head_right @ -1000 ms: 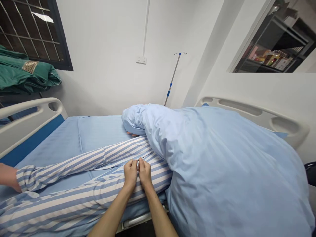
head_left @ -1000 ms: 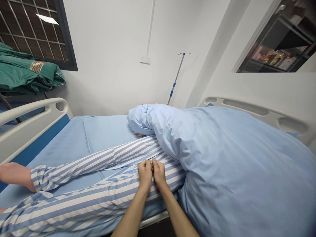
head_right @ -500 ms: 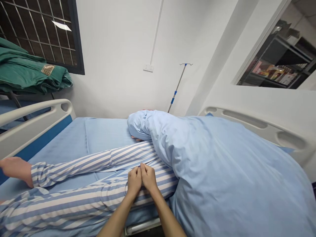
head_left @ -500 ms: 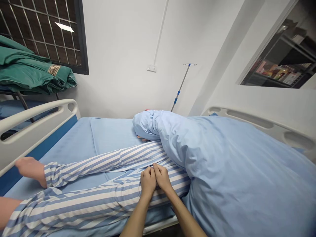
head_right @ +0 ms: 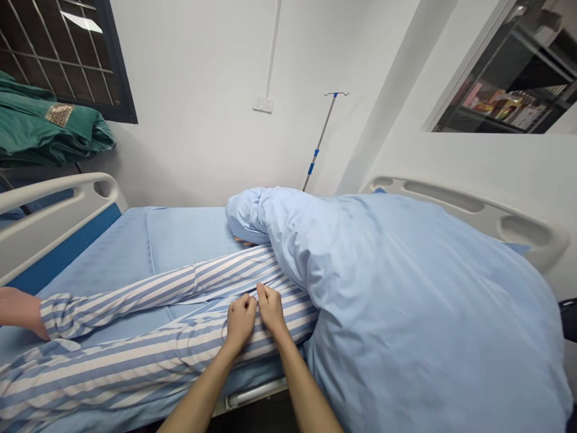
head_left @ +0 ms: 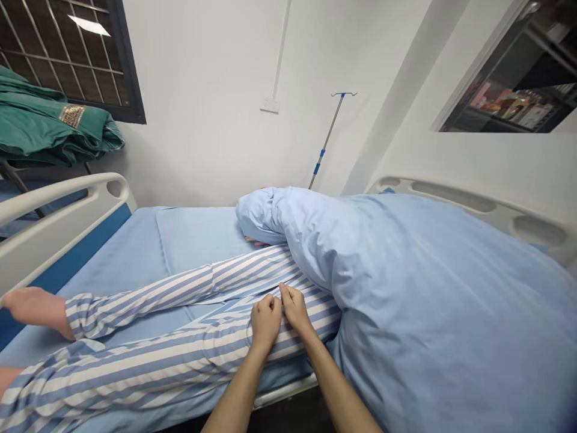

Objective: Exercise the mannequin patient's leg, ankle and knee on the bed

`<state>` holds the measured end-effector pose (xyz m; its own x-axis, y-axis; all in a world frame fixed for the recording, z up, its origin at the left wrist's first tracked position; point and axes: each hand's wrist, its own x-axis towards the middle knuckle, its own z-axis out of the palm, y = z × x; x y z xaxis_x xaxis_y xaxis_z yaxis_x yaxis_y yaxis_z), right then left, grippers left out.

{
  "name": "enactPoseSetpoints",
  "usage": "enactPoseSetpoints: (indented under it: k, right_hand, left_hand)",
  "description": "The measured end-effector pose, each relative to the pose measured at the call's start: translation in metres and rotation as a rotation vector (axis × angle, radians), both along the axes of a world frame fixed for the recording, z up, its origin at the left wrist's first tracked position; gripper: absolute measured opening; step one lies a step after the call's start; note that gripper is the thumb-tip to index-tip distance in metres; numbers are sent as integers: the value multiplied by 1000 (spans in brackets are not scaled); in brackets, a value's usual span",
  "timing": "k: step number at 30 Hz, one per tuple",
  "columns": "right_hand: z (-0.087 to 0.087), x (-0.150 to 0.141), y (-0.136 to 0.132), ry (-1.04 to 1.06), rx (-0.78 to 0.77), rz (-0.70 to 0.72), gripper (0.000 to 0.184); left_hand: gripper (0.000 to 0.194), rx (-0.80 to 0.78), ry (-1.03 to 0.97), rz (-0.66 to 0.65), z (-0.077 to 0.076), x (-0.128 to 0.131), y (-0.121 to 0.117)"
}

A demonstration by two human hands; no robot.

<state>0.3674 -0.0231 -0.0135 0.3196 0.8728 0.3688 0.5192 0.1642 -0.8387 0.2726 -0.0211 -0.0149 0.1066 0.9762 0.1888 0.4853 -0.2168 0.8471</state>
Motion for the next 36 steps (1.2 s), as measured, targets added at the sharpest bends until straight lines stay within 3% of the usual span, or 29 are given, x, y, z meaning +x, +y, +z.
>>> enactPoseSetpoints:
  k: [7,12,15,23,29,36]
  right_hand:
    - [2,3,-1,60,30,-24,43]
    - [1,7,-2,198,76,-10,42]
    - [0,10,-2,276,100,-37,41]
    - [2,6,-3,255,89,-78,42]
    - [7,1,-6,142,31,-44,42]
    - [36,6,-16,-220,46,-26,41]
  left_hand:
    - [28,-41,68,-77,7,4,7]
    - [32,-89,-381,-88,28,23,6]
    - [33,-121,-565,-67,32,37,3]
    - [29,-8,-237,-36,-1,34,4]
    - [30,-4,-178,-22,1,27,3]
    - [27,-7,-53,-85,1,21,0]
